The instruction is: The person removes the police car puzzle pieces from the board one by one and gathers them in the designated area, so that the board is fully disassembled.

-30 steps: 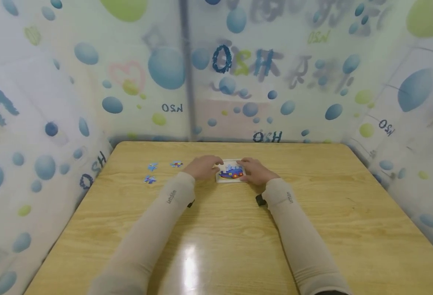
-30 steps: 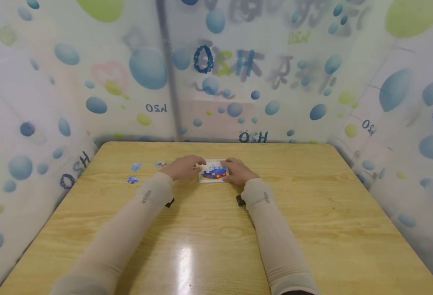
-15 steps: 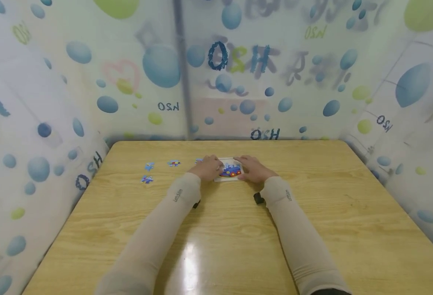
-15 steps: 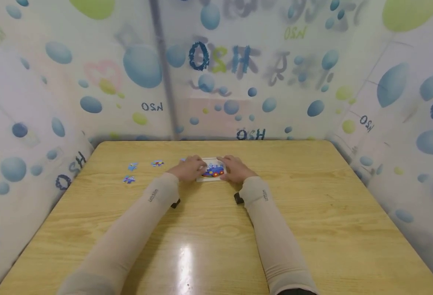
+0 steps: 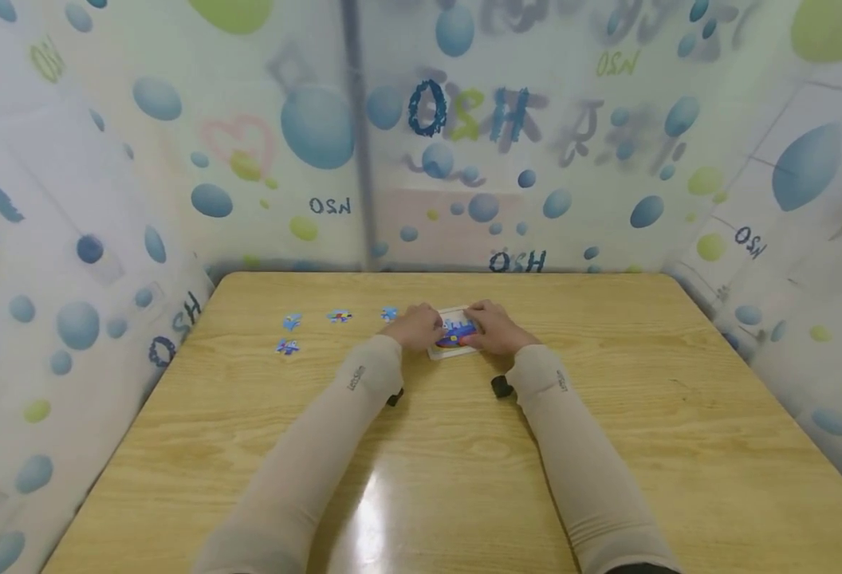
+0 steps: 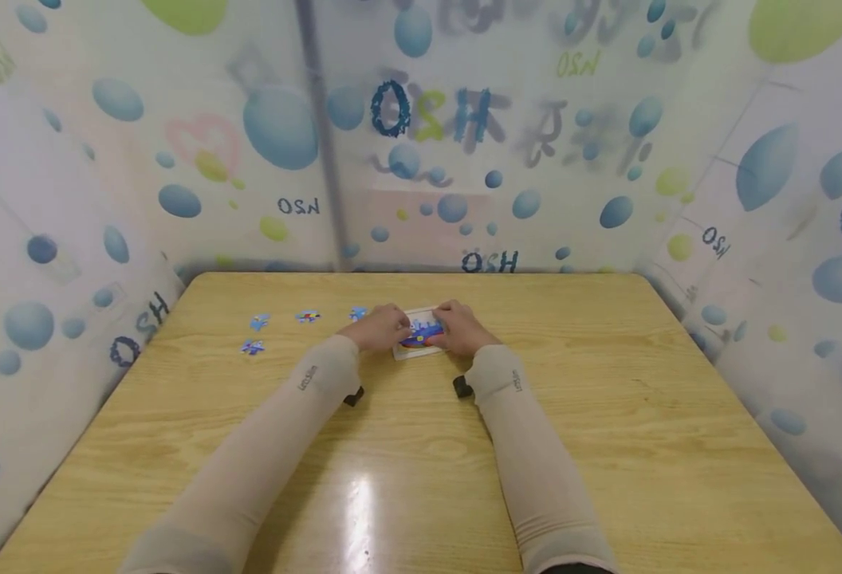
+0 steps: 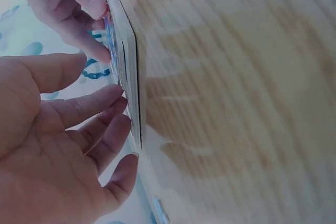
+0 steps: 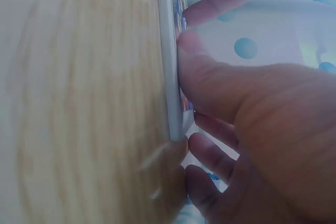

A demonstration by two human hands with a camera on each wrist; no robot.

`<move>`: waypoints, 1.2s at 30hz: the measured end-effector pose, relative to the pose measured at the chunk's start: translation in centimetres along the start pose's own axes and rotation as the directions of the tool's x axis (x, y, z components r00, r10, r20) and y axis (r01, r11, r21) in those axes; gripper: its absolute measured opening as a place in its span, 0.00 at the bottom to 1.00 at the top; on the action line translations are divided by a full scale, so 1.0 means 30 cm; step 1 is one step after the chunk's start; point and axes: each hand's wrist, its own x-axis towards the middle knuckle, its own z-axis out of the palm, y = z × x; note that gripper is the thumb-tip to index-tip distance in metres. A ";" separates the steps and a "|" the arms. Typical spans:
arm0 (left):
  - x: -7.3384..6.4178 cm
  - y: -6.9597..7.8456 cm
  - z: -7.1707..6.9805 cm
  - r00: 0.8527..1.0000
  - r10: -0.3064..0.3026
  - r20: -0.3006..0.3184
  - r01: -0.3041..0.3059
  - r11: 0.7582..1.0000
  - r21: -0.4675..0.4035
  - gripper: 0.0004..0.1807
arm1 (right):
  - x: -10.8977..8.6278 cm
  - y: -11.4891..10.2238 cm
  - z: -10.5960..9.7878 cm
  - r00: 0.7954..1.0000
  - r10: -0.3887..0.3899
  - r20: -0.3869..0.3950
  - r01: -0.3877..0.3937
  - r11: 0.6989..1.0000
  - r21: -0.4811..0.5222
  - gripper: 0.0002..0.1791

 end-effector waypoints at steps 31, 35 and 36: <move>0.017 0.007 0.039 0.991 -0.094 -0.094 0.089 0.995 -0.055 0.28 | -0.015 0.025 -0.022 0.996 -0.029 0.086 0.024 0.998 0.056 0.38; 0.017 0.013 0.043 0.989 -0.111 -0.100 0.104 0.992 -0.069 0.28 | -0.011 0.031 -0.018 0.995 -0.022 0.100 0.014 0.996 0.085 0.39; 0.017 0.014 0.042 0.989 -0.112 -0.100 0.107 0.993 -0.056 0.28 | -0.009 0.027 -0.018 0.995 -0.019 0.101 0.010 0.996 0.089 0.39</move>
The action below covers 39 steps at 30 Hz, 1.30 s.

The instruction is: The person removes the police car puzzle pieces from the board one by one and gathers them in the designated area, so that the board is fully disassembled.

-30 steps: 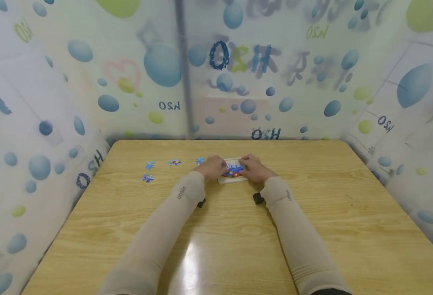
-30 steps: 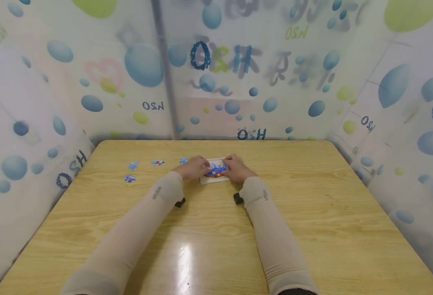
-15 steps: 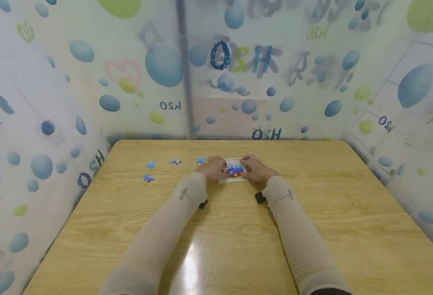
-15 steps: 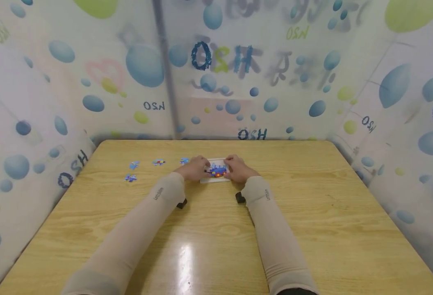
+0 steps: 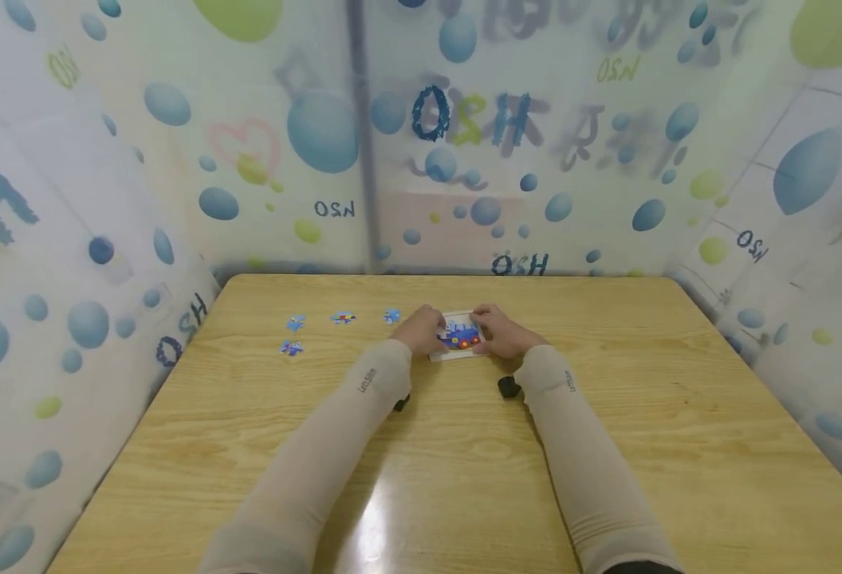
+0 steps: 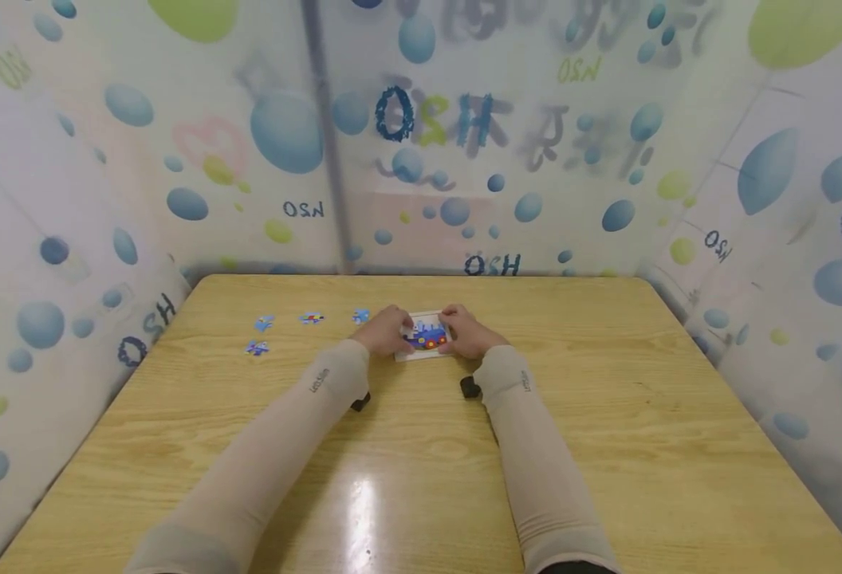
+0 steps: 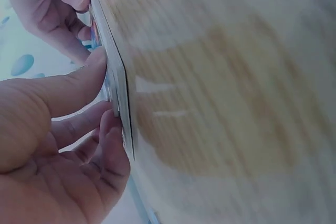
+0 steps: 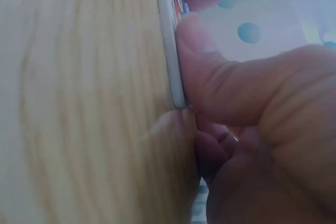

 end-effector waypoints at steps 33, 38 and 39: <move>0.009 0.014 0.008 0.999 -0.022 -0.048 0.015 0.991 -0.133 0.15 | -0.014 -0.014 0.010 0.999 0.036 -0.039 -0.031 0.992 0.121 0.38; 0.015 0.024 0.005 0.996 -0.056 -0.074 0.045 0.989 -0.140 0.14 | -0.007 -0.017 0.011 0.998 0.033 -0.048 -0.028 0.994 0.109 0.38; 0.017 0.026 0.005 0.995 -0.067 -0.072 0.056 0.987 -0.153 0.14 | -0.005 -0.018 0.011 0.998 0.030 -0.047 -0.025 0.994 0.104 0.38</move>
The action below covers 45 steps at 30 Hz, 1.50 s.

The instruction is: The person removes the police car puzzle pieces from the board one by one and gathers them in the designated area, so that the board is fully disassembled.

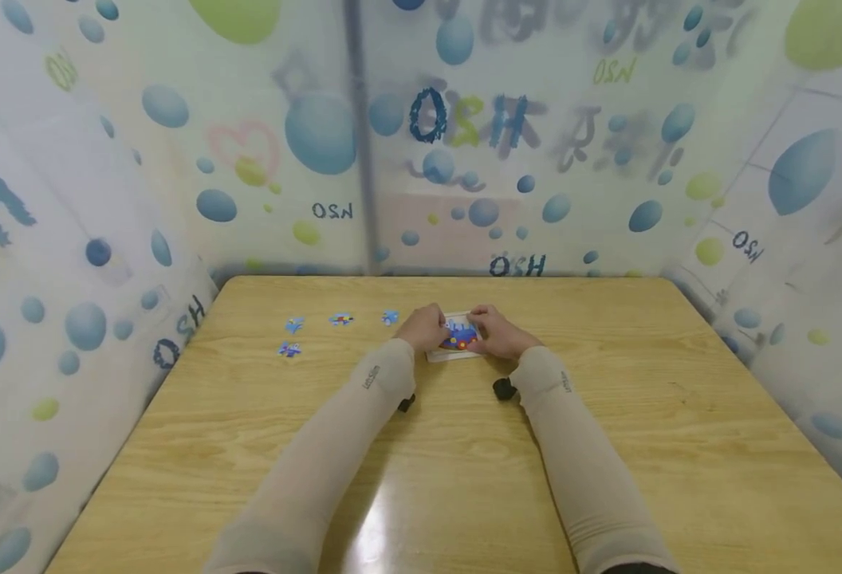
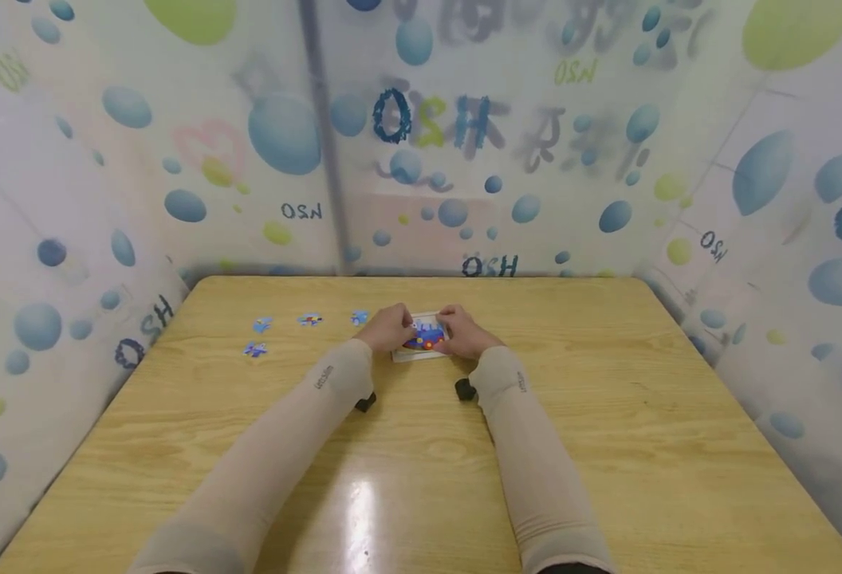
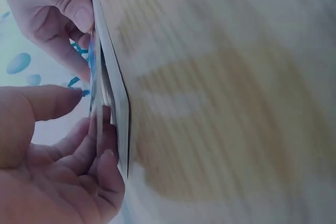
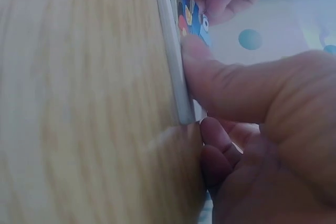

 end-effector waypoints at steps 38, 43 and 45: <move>0.032 -0.076 -0.032 0.988 -0.155 -0.002 0.126 0.813 -0.568 0.14 | 0.009 -0.003 -0.005 0.999 0.026 0.019 -0.026 1.000 -0.015 0.38; -0.016 -0.101 -0.075 0.995 -0.102 -0.011 0.079 0.828 -0.556 0.15 | 0.004 0.009 -0.006 1.000 0.021 0.017 -0.021 1.000 0.000 0.38; -0.032 -0.115 -0.089 0.996 -0.085 -0.004 0.068 0.823 -0.563 0.15 | -0.004 0.014 -0.009 1.000 0.008 0.014 -0.008 1.000 0.006 0.39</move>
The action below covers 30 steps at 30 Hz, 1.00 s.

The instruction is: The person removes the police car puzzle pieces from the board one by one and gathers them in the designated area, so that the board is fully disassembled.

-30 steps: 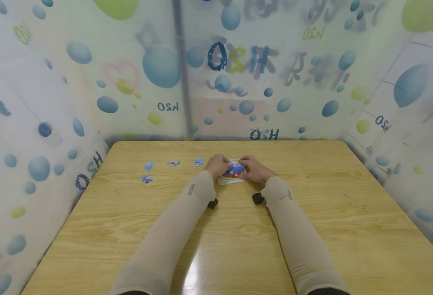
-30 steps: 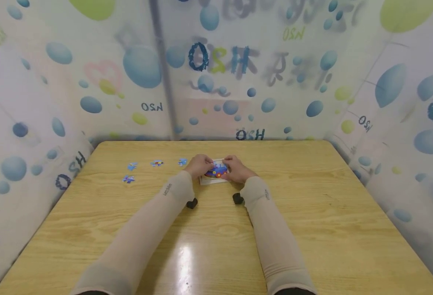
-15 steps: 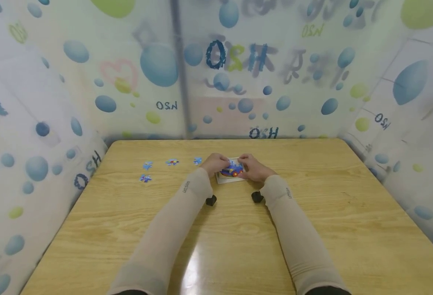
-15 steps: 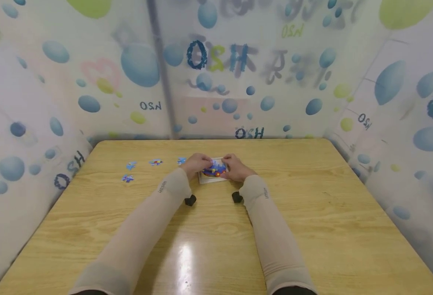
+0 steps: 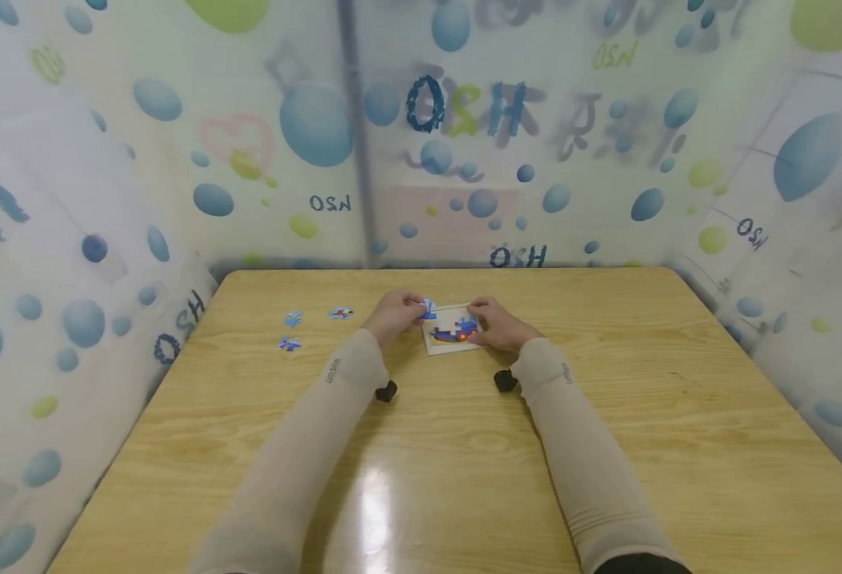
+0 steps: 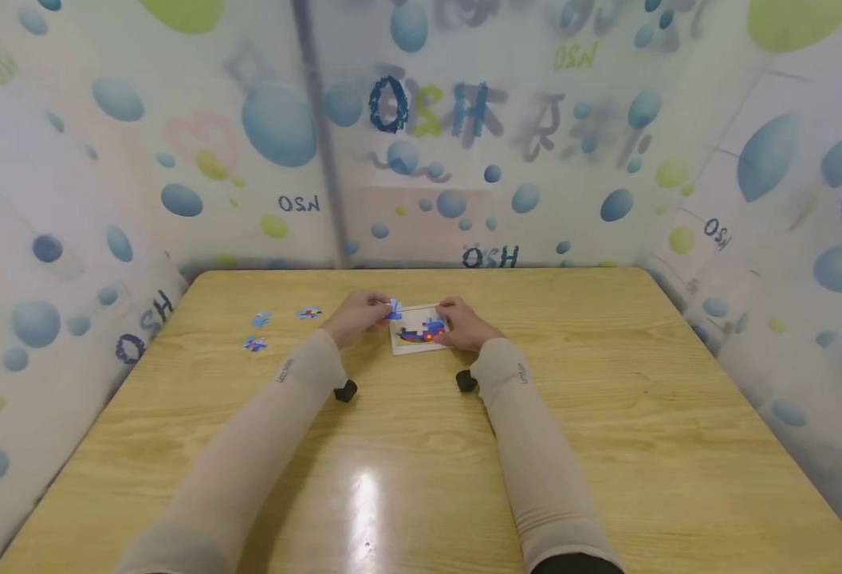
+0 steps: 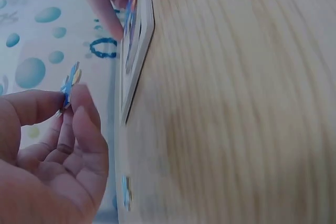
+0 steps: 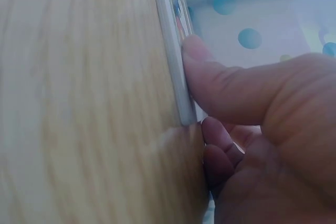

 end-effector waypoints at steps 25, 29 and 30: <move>-0.118 -0.135 -0.352 1.000 -0.011 0.028 0.011 1.000 -0.007 0.17 | -0.001 -0.002 0.001 1.000 0.004 0.011 -0.004 0.999 0.035 0.39; -0.146 -0.148 -0.386 1.000 -0.015 0.026 0.015 1.000 0.012 0.17 | -0.003 -0.007 0.003 1.000 -0.001 0.006 0.001 1.000 0.031 0.39; -0.154 -0.150 -0.393 1.000 -0.020 0.021 0.019 1.000 0.024 0.17 | -0.004 -0.008 0.003 1.000 -0.002 0.006 0.002 1.000 0.031 0.39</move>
